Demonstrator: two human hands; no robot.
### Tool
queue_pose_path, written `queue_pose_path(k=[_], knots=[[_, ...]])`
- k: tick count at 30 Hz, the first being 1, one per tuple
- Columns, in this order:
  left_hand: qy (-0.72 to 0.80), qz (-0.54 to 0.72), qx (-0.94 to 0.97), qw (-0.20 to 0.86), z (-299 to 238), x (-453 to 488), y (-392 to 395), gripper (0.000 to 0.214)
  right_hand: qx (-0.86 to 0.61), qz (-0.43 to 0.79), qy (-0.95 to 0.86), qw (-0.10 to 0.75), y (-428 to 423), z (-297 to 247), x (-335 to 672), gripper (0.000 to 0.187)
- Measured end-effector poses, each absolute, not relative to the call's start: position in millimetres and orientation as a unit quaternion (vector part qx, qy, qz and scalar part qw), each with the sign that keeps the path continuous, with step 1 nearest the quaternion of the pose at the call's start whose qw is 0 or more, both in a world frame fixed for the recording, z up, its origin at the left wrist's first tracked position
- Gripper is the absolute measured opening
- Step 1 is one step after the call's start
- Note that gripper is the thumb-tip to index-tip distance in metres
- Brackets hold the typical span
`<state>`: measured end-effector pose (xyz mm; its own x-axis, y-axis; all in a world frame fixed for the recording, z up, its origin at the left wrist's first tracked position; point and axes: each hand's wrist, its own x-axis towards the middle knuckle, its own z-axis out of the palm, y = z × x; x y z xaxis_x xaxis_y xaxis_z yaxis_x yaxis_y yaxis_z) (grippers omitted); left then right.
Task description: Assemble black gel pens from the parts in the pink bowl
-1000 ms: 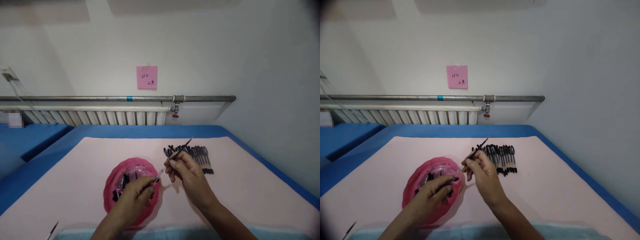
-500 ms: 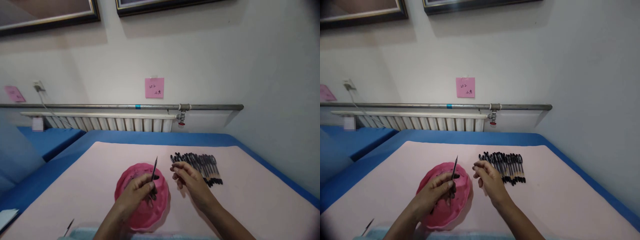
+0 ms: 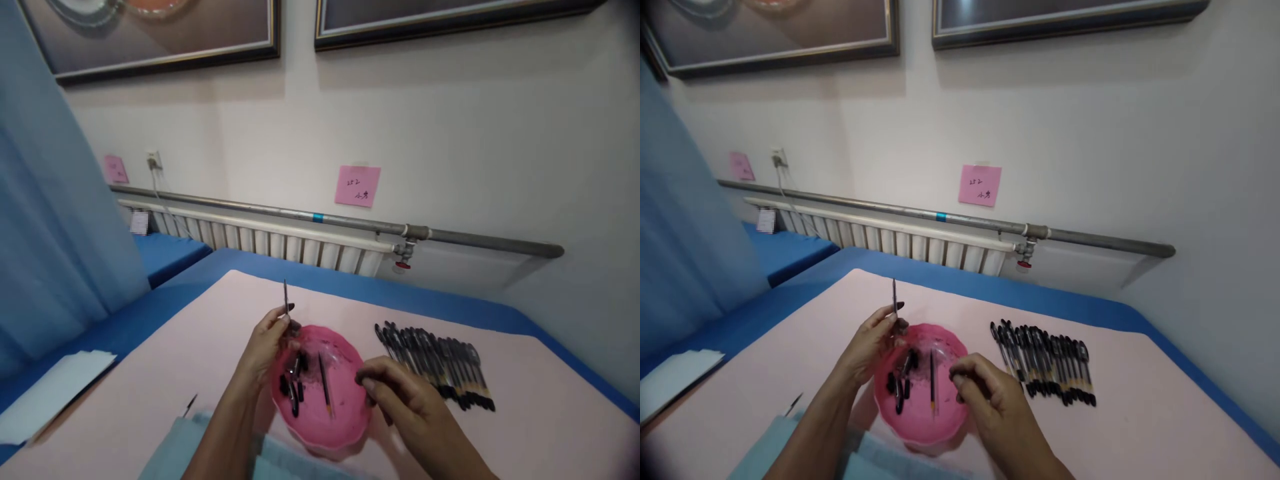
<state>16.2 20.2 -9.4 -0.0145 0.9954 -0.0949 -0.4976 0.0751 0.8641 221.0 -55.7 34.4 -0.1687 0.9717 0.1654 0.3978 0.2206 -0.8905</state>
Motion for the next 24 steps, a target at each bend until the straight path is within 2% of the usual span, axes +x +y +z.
queue_pose_path(k=[3,7,10,12,18,24], knots=[[0.376,0.629,0.290,0.615,-6,13,20,0.031,-0.475,0.339,-0.719,0.378,-50,57,195,0.015],[0.368,0.654,0.280,0.598,-4,9,20,0.026,-0.443,0.284,-0.740,0.418,-34,79,161,0.014],[0.370,0.659,0.286,0.590,-6,8,22,0.027,-0.433,0.262,-0.750,0.426,-18,76,149,0.015],[0.377,0.654,0.283,0.591,-7,9,23,0.029,-0.439,0.254,-0.766,0.395,-5,63,151,0.015],[0.403,0.645,0.281,0.585,-1,14,22,0.032,-0.481,0.211,-0.820,0.227,34,10,173,0.016],[0.425,0.601,0.297,0.608,-4,21,19,0.031,-0.477,0.229,-0.827,0.193,35,-19,166,0.016]])
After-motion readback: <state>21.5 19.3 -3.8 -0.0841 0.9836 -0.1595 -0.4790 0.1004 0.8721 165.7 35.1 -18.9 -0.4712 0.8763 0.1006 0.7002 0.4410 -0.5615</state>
